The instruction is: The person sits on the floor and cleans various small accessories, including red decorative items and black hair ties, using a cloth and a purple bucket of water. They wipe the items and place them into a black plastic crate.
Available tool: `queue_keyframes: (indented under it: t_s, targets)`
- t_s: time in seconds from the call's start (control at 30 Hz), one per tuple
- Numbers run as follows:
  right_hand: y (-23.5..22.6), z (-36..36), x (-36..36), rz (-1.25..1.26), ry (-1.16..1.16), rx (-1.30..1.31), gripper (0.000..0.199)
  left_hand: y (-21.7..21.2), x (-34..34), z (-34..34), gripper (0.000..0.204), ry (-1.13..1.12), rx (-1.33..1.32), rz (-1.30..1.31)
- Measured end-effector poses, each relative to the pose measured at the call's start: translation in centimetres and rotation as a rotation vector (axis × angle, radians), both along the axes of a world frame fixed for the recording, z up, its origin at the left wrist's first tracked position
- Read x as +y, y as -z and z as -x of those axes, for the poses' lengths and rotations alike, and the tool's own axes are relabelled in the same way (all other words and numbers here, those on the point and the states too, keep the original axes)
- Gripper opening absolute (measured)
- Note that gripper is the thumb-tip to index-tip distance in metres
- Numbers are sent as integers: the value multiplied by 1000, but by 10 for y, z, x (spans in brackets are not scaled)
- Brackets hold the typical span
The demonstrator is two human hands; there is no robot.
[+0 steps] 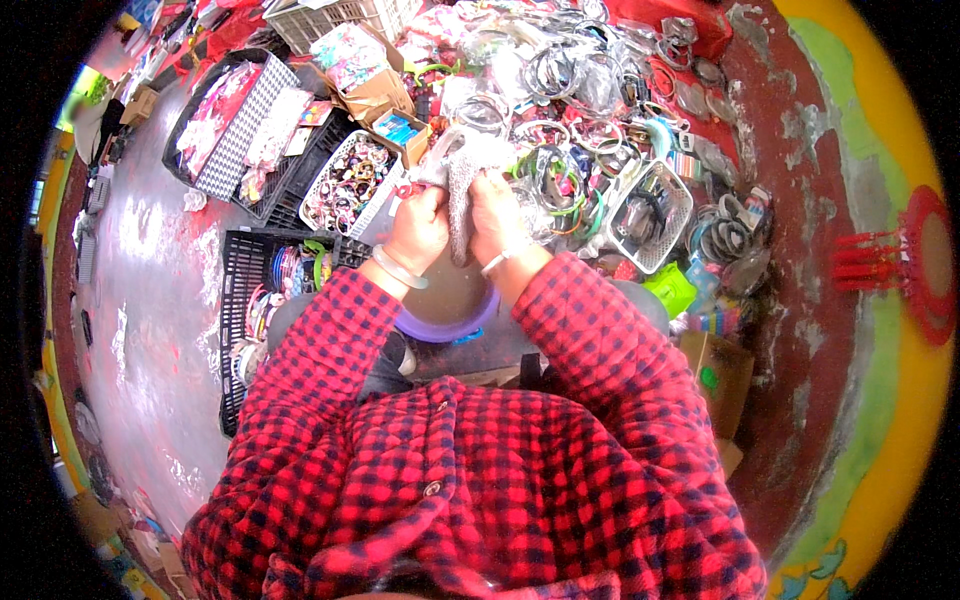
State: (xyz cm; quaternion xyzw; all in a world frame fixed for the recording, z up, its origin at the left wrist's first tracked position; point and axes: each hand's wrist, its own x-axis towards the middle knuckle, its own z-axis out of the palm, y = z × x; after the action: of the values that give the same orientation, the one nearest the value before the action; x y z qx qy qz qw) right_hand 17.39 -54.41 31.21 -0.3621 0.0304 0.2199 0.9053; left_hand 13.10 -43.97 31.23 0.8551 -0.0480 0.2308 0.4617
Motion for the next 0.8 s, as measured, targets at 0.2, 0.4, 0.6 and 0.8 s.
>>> queue_keyframes:
  t_s: [0.2,0.4,0.6,0.8]
  targets:
    - [-44,-35,-33,-116,25,132,26,-23,29,-12,19,286,-134,-247]
    - [-47,-38,-40,-119,39,135,24,-11,18,-5,11,345,-89,-198]
    - [-43,-22,-24,-72,-8,88,26,-11,0,3,8,260,-113,-39]
    - [24,-6,-3,212,56,-217,28,-12,-1,2,10,0,25,86]
